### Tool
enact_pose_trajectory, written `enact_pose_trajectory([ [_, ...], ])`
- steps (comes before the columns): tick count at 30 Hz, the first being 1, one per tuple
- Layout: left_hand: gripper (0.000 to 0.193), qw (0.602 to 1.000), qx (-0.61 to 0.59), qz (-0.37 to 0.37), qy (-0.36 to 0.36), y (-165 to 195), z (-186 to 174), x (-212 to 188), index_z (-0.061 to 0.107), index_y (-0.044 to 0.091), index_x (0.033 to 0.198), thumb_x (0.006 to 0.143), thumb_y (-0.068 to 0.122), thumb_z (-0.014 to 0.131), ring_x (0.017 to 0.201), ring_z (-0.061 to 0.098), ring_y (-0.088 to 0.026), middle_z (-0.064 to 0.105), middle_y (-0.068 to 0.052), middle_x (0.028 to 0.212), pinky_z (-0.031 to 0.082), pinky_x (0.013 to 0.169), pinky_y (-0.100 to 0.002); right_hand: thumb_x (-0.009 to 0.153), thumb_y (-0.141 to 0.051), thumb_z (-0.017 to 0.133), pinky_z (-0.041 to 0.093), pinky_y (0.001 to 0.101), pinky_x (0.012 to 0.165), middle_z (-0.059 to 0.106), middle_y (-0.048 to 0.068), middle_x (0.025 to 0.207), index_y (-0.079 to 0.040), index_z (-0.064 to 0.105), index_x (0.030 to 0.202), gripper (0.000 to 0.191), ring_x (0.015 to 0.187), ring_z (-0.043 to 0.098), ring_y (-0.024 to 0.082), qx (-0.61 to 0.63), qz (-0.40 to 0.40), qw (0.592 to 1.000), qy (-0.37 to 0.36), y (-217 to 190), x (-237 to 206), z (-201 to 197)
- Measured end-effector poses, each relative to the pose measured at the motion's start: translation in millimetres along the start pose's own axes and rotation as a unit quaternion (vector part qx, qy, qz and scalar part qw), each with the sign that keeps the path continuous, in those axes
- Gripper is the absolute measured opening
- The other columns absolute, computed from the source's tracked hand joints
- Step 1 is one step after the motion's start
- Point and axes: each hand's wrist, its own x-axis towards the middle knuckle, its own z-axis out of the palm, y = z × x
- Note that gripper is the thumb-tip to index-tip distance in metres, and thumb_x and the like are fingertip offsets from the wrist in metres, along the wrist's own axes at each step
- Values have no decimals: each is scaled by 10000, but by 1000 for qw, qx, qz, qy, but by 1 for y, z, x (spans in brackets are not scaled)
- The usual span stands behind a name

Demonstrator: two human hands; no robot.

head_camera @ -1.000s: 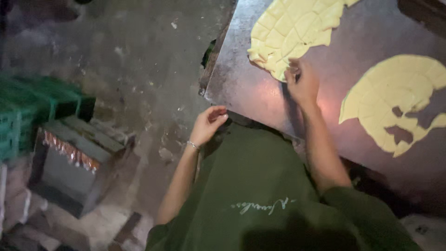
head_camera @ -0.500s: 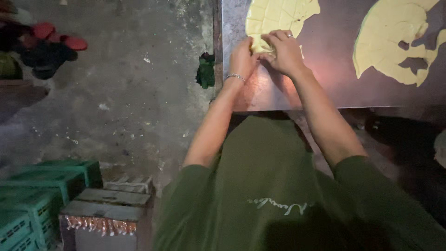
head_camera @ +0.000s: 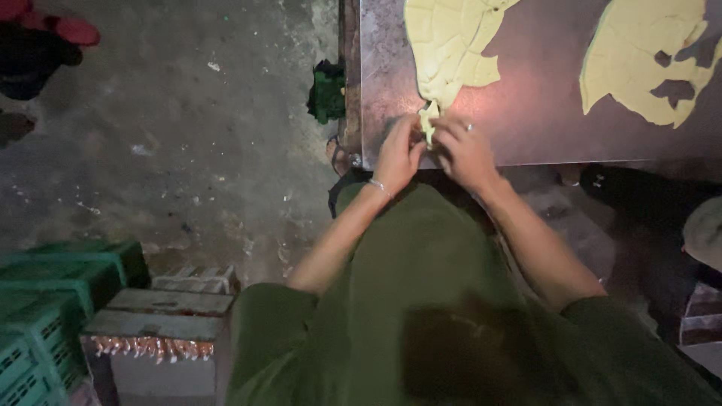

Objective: The person tears small pieces from flattened dough sheets on a metal table and rolls each piece by hand into a strip. The person places the rolled dough strips onto trays holding filled pastry bases, then stacks the filled trays and continues rolling more dough pieces.

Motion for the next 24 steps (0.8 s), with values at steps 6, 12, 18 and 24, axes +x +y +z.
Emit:
enact_pose_trajectory([
  [6, 475, 1000, 7, 9, 1, -13, 5, -38, 512, 33, 1370, 939, 42, 712, 1188, 666, -289, 658, -136, 1250, 515, 1035, -374, 865, -1, 754, 541, 384, 950, 663, 128, 1193, -40, 625, 1214, 374, 1074, 678, 324, 240, 113, 964, 17, -3, -39, 19],
  [12, 283, 954, -271, -103, 82, -9, 15, -67, 563, 14, 1345, 1081, 91, 630, 1184, 583, -197, 618, -73, 1265, 483, 1049, -363, 983, -119, 710, 559, 342, 942, 639, 103, 1197, -53, 540, 1321, 385, 1097, 652, 205, 570, 144, 804, -92, -11, -24, 0],
  [18, 424, 858, -406, -257, 182, 25, 27, -125, 555, 20, 1323, 1089, 330, 382, 1086, 651, -213, 664, -102, 1197, 538, 953, -374, 950, -245, 669, 554, 369, 804, 708, 92, 1019, -77, 539, 1333, 438, 893, 702, 219, 514, 9, 802, -302, -29, -17, -44],
  [24, 566, 899, -221, -257, 277, 86, 38, -210, 630, -28, 1276, 1144, 370, 249, 1102, 657, -223, 671, -140, 1211, 514, 1006, -371, 1066, -188, 615, 520, 477, 896, 660, 184, 1128, -56, 559, 1257, 239, 1047, 654, 373, 512, -293, 726, -353, -70, -31, -63],
])
